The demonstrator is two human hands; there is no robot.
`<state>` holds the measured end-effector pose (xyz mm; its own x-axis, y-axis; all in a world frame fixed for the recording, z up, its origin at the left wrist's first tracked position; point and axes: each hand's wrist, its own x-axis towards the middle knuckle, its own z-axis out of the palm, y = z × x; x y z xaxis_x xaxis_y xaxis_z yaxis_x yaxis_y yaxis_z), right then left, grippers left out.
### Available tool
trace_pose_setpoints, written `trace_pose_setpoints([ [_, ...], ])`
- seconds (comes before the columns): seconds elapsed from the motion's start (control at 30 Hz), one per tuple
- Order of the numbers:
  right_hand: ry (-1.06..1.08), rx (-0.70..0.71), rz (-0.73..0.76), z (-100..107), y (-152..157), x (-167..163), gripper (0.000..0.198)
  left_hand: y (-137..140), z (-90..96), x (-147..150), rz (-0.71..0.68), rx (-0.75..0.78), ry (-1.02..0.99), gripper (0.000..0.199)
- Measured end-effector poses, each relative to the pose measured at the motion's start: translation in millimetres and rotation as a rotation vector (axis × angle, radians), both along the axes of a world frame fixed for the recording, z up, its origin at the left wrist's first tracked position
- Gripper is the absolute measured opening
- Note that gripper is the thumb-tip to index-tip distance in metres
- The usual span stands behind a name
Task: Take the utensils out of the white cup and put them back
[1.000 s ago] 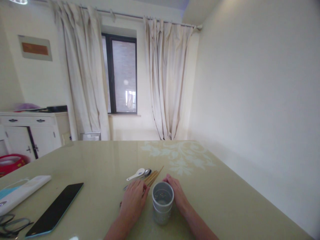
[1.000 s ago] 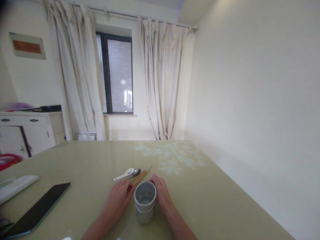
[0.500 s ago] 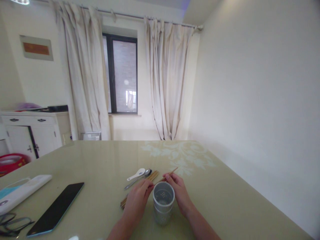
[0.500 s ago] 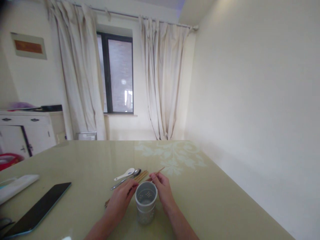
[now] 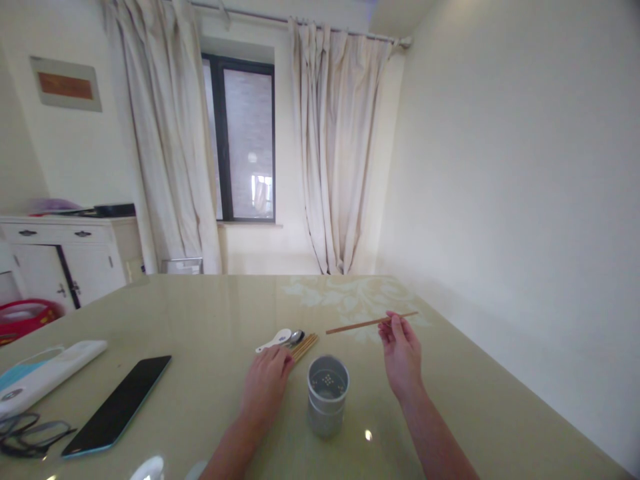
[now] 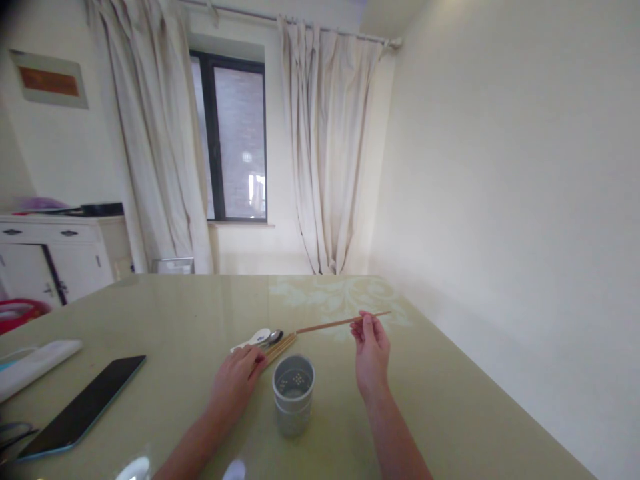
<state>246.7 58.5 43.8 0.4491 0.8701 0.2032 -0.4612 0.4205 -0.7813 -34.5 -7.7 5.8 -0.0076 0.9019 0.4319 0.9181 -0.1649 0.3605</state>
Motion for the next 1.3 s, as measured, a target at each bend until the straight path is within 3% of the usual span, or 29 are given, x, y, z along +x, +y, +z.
trace_pose_setpoints([
  [0.13,-0.049,0.105,0.056,15.0,-10.8,4.1,0.045,-2.2,-0.8,1.5,0.029,-0.124,0.1,0.024],
  [0.33,-0.374,0.185,0.177,18.3,-28.8,-15.3,0.04,-2.9,1.2,1.4,0.046,-0.232,0.107,0.025],
  [0.53,-0.582,0.142,0.399,8.3,-35.1,-36.1,0.044,-2.3,-4.0,1.9,0.011,-0.245,0.073,0.023],
  [0.67,-0.484,0.073,0.446,-6.5,-32.7,-46.9,0.059,-3.2,-6.6,4.1,-0.011,-0.213,0.09,0.027],
  [0.77,-0.413,-0.096,0.437,-22.1,-27.2,-53.1,0.066,-4.6,-5.2,7.1,-0.03,-0.184,0.08,0.027],
  [0.87,-0.455,-0.208,0.469,-33.7,-24.0,-59.1,0.06,-5.9,-2.2,11.7,-0.056,-0.151,-0.031,0.027],
  [1.07,-0.464,-0.206,0.571,-34.7,-28.9,-71.3,0.053,-8.5,0.0,25.5,-0.235,-0.155,-0.348,0.025],
  [1.17,-0.43,-0.16,0.505,-27.5,-27.2,-66.7,0.053,-8.1,0.8,26.1,-0.254,-0.114,-0.368,0.03],
  [1.3,-0.287,-0.06,0.093,-9.2,-15.3,-32.7,0.055,-4.6,-0.1,12.2,-0.05,-0.046,-0.177,0.032],
])
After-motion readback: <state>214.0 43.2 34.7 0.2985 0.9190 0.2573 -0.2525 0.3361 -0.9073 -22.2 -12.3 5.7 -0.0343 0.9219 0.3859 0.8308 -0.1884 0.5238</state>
